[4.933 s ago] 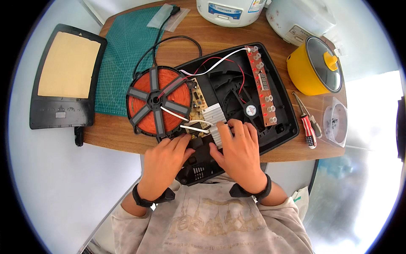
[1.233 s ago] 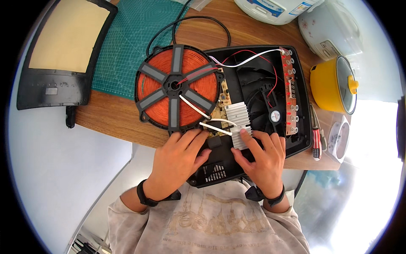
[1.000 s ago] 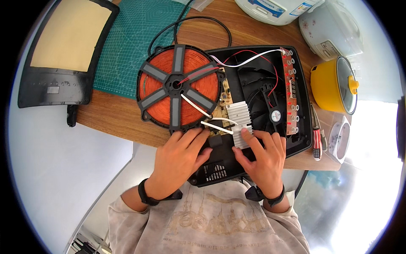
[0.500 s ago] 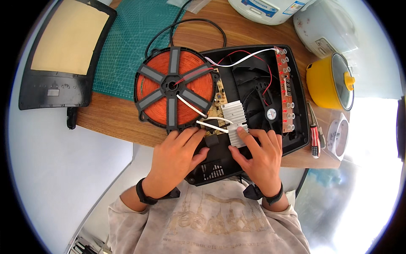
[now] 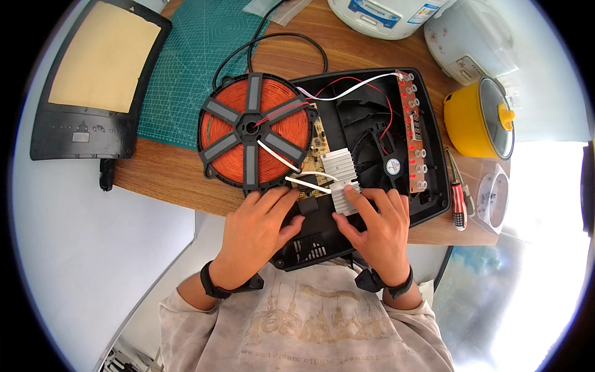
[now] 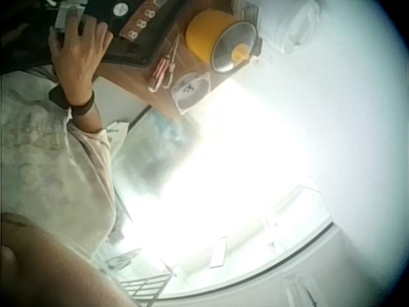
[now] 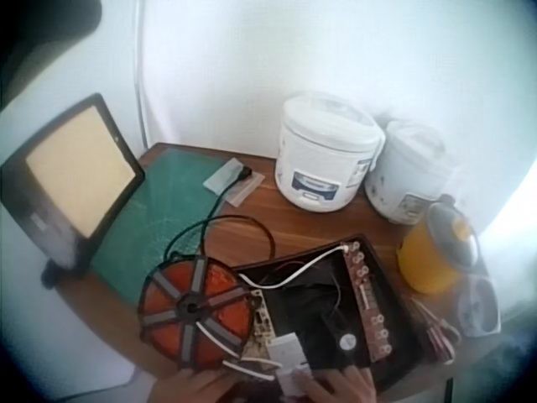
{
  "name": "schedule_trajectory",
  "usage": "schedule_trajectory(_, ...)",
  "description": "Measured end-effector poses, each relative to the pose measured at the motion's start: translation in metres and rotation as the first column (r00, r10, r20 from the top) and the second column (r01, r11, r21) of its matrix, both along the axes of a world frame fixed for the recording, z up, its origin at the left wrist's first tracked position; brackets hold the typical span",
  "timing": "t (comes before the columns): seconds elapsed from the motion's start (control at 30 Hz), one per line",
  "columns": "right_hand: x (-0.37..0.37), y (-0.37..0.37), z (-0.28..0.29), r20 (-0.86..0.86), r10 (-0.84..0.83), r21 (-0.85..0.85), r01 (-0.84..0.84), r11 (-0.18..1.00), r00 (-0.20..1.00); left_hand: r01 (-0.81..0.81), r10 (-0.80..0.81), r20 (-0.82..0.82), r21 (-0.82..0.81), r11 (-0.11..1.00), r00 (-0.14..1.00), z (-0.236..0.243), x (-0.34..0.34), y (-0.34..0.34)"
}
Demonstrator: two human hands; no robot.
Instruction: The person is repairing an electronic device, likely a heater, by manipulating internal components and wiring. They use a screwdriver to adjust parts on the circuit board and handle wires connected to a large orange coil.
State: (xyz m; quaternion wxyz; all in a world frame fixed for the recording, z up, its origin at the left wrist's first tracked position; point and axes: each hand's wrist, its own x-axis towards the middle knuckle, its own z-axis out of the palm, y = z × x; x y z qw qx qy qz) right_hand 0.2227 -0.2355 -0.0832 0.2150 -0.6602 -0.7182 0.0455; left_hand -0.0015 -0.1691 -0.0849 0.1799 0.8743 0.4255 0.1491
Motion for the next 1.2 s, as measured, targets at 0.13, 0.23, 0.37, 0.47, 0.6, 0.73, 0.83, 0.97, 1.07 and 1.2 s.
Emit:
schedule_trajectory(0.13,0.0,0.0,0.002,0.007,0.008,0.001,-0.008,1.0,1.0,-0.002,0.002,0.014,0.007,1.0,1.0,0.001,0.0,-0.001)
schedule_trajectory(0.23,0.001,0.0,0.0,-0.013,0.007,-0.007,-0.007,1.0,1.0,-0.005,0.005,0.009,-0.003,1.0,1.0,0.002,0.0,-0.001)
schedule_trajectory(0.37,0.0,0.0,0.0,-0.033,0.004,0.014,-0.003,1.0,0.999,-0.014,0.014,0.0,0.009,1.0,1.0,0.002,0.0,-0.002)
schedule_trajectory(0.47,0.0,-0.002,0.0,-0.016,0.014,0.008,-0.014,1.0,1.0,-0.024,0.024,-0.003,0.006,1.0,1.0,0.003,0.001,-0.002)
schedule_trajectory(0.6,0.005,-0.003,0.005,-0.062,0.045,0.012,-0.045,0.999,0.997,-0.041,0.041,0.002,-0.015,0.999,0.999,0.003,0.002,-0.003)
schedule_trajectory(0.73,0.019,-0.009,0.024,-0.172,0.053,0.001,-0.053,0.999,0.984,-0.041,0.041,-0.008,-0.03,0.999,0.999,0.004,0.003,-0.003)
schedule_trajectory(0.83,0.054,-0.028,0.041,-0.18,-0.109,0.211,0.146,0.967,0.978,-0.031,0.031,-0.011,-0.006,1.0,0.999,0.004,0.005,-0.004)
schedule_trajectory(0.97,0.124,-0.074,0.041,-0.236,-0.601,0.119,0.636,0.762,0.764,-0.016,0.016,-0.02,0.036,0.999,1.0,0.002,0.004,-0.003)
schedule_trajectory(1.07,0.162,-0.096,0.027,0.1,-0.658,0.16,0.641,0.751,0.746,-0.008,0.008,0.004,0.02,1.0,1.0,0.004,0.006,-0.004)
schedule_trajectory(1.2,0.169,-0.109,0.008,0.135,-0.637,0.005,0.643,0.766,0.759,-0.014,0.015,0.018,-0.043,0.999,1.0,0.008,0.004,-0.005)
